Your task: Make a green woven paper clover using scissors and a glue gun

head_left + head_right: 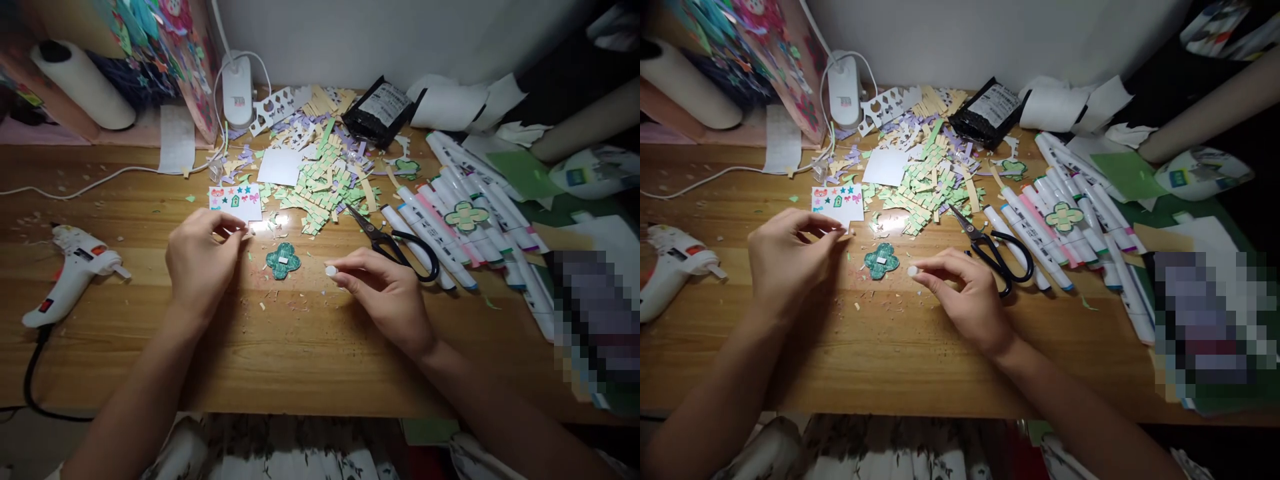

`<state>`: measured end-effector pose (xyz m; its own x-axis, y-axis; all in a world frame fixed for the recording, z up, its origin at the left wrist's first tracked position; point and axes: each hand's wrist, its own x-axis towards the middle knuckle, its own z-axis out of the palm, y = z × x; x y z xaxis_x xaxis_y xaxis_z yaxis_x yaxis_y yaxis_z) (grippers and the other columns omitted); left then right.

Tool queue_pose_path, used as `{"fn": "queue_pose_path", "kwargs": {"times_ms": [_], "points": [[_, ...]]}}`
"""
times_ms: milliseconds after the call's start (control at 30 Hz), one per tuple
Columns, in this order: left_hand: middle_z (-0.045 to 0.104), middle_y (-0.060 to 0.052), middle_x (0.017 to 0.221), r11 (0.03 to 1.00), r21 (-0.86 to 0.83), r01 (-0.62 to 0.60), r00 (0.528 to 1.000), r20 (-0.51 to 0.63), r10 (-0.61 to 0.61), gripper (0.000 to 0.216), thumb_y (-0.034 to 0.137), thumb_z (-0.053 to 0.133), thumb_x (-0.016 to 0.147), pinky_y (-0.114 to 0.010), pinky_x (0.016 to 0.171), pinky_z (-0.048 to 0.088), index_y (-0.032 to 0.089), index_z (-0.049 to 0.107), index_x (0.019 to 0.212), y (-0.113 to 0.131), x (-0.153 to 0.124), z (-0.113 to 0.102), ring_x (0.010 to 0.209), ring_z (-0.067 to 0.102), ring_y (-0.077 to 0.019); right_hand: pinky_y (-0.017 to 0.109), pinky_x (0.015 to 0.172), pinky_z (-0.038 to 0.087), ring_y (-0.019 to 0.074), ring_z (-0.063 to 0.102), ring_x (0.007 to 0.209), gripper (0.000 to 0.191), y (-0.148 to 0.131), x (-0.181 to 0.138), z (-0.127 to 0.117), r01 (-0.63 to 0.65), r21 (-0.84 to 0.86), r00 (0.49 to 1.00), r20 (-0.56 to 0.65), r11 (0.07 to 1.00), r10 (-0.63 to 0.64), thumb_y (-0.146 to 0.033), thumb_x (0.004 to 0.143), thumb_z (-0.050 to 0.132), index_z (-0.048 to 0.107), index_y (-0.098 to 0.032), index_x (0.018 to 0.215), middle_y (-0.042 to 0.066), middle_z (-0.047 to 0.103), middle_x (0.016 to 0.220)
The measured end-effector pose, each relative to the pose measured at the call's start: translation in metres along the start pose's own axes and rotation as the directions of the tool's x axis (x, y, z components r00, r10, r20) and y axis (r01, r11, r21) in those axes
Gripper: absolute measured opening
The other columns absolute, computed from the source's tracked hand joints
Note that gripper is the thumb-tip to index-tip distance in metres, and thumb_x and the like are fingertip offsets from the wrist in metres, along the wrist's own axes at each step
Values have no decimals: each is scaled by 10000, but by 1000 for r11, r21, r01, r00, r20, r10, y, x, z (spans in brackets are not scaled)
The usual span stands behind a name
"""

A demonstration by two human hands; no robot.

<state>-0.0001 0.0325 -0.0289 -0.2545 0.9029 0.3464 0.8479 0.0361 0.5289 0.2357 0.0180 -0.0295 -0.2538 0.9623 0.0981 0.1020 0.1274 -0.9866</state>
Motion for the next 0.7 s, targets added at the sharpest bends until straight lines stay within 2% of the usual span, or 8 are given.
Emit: {"fn": "queue_pose_path", "kwargs": {"times_ms": [100, 200, 333, 400, 467, 533, 567, 700], "points": [[697, -60, 870, 998, 58, -17, 999, 48, 14, 118, 240, 633, 795, -323, 599, 436, 214, 716, 876, -11, 4, 1, 689, 607, -185, 243, 608, 507, 110, 595, 651, 54, 1, 2, 1, -118, 121, 993, 29, 986, 116, -186, 756, 708, 725, -192, 806, -2, 655, 730], [688, -88, 933, 996, 63, -56, 995, 90, 51, 178, 244, 547, 859, -336, 645, 437, 190, 694, 945, -8, 2, 3, 788, 606, -216, 236, 568, 508, 102, 587, 584, 53, 2, 2, 1, -195, 187, 980, 72, 963, 185, -215, 736, 722, 728, -181, 776, -3, 660, 686], [659, -62, 875, 981, -93, -168, 984, 39, 172, 125, 235, 576, 858, -317, 687, 446, 180, 680, 900, 11, -1, 0, 778, 584, -181, 219, 567, 492, 94, 583, 576, 76, 0, 3, 0, -242, 194, 967, 125, 951, 220, -231, 752, 705, 731, -170, 787, -9, 647, 658], [650, -49, 887, 915, -297, -273, 944, 101, 314, 100, 209, 619, 834, -298, 728, 465, 188, 677, 914, 24, -4, -5, 819, 589, -164, 215, 595, 486, 91, 586, 603, 80, -1, 3, 0, -253, 182, 962, 150, 950, 228, -223, 762, 695, 729, -170, 810, -6, 655, 695], [641, -51, 945, 802, -497, -331, 849, 213, 483, 176, 196, 660, 806, -288, 775, 485, 203, 670, 981, 34, -8, -9, 889, 593, -160, 219, 624, 481, 94, 587, 631, 87, -2, 4, -1, -256, 164, 956, 189, 953, 224, -221, 782, 673, 726, -171, 830, -5, 655, 713], [630, -58, 981, 723, -593, -355, 757, 271, 594, 260, 207, 692, 779, -299, 805, 495, 215, 658, 1036, 40, -12, -11, 925, 591, -166, 229, 644, 477, 104, 585, 657, 107, -3, 5, -2, -249, 143, 951, 224, 958, 214, -224, 808, 644, 725, -170, 853, -4, 644, 709], [627, -59, 979, 705, -605, -370, 735, 274, 621, 278, 213, 703, 769, -309, 813, 497, 217, 656, 1043, 41, -13, -11, 925, 591, -169, 235, 650, 476, 111, 586, 671, 119, -3, 5, -2, -244, 135, 949, 236, 960, 208, -224, 819, 630, 724, -171, 870, -2, 638, 709], [628, -60, 947, 703, -576, -417, 721, 262, 642, 252, 195, 692, 778, -309, 795, 497, 207, 658, 1027, 40, -16, -8, 901, 591, -166, 261, 698, 476, 137, 601, 757, 146, -2, 5, -2, -196, 94, 948, 273, 976, 164, -192, 839, 597, 719, -186, 920, 16, 642, 779]]}}
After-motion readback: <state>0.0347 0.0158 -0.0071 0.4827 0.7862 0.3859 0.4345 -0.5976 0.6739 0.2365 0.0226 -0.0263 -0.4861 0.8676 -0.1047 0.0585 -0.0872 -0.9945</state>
